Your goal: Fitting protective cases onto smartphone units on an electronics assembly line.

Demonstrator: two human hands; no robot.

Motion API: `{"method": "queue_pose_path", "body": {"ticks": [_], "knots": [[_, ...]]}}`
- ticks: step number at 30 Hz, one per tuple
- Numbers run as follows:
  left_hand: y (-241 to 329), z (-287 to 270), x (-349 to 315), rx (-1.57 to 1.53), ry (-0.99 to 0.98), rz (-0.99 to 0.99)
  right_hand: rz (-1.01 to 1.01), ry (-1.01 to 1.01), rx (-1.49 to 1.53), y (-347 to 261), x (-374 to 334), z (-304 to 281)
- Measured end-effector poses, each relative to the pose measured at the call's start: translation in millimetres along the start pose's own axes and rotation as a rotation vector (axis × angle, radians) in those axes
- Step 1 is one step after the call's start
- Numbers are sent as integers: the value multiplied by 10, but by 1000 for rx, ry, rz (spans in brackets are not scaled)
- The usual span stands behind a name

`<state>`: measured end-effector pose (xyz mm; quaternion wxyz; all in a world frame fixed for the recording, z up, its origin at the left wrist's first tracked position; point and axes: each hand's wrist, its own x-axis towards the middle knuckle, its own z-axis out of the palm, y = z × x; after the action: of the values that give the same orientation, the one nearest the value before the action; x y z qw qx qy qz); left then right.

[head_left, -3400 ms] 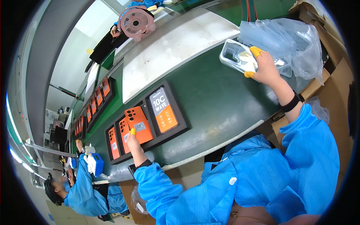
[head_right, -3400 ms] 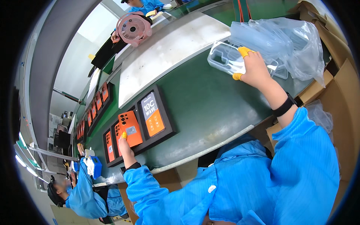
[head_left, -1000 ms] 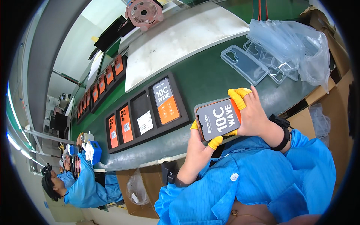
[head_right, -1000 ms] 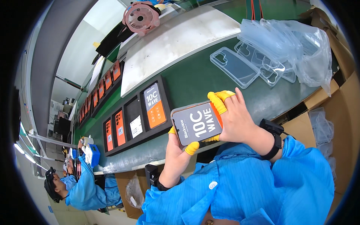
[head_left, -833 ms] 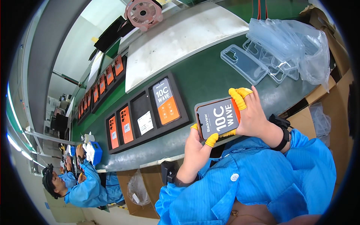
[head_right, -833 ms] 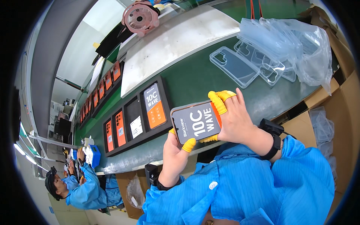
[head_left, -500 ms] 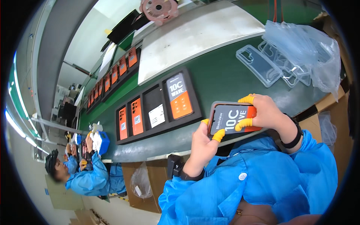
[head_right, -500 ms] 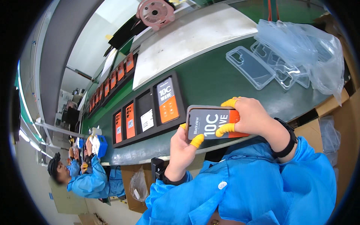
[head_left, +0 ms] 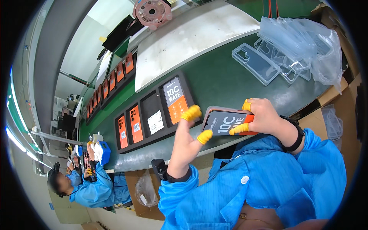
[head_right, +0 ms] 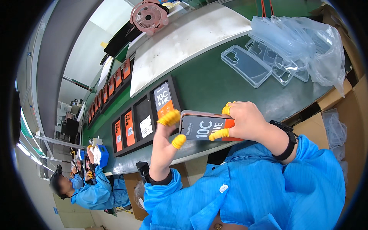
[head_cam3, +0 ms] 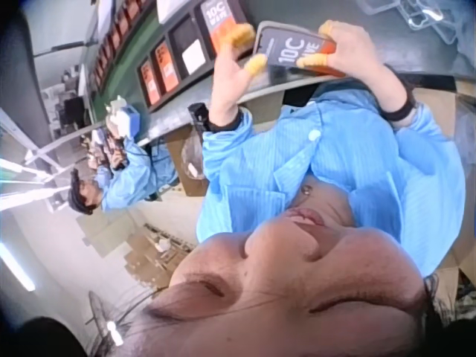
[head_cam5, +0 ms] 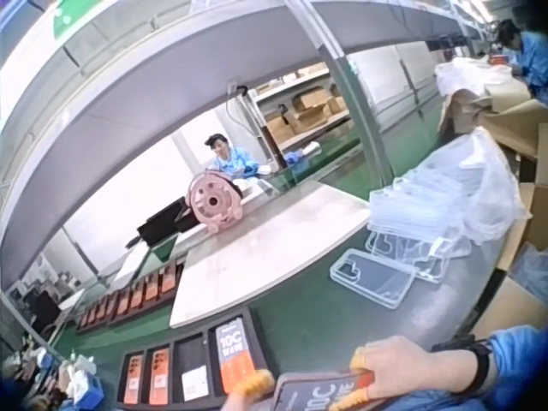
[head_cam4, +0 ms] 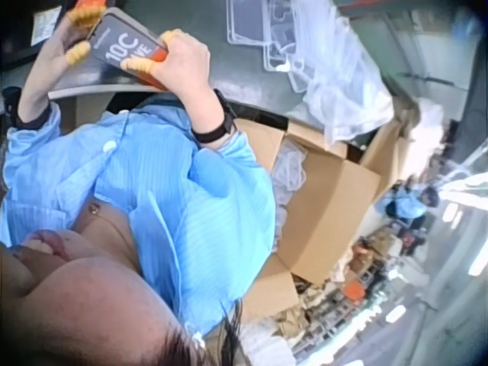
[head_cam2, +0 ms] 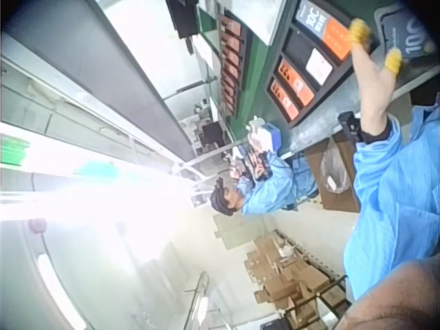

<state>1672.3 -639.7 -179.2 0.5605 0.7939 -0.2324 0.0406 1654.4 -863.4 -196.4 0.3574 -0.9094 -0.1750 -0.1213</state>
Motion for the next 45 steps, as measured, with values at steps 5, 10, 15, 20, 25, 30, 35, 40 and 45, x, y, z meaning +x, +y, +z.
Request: {"method": "queue_pose_path", "body": {"ticks": [5,10,15,20,25,30,35,40,45], "knots": [[174,162,118,389,135,237,-68,49,-26,-61,11,51],[13,153,47,276,168,153,-60,54,-13,-123,61,42],[-133,137,-157,-249,-137,-53,292,22,804,-290,167,44],[-103,132,-247,-257,-229,-168,185,80,1056,-566,365,258],[-140,91,-249,-314,-18,-152,82,161,1127,-689,506,425],[-275,70,-307,-309,-13,-203,87,152,1191,-757,623,502],[-330,115,-354,-170,139,-259,4,162,1154,-686,635,640],[-192,-309,-268,-116,-103,-154,7,282,1077,-669,659,592],[-903,-1315,71,960,12,-158,224,428,1056,-374,626,400]]}}
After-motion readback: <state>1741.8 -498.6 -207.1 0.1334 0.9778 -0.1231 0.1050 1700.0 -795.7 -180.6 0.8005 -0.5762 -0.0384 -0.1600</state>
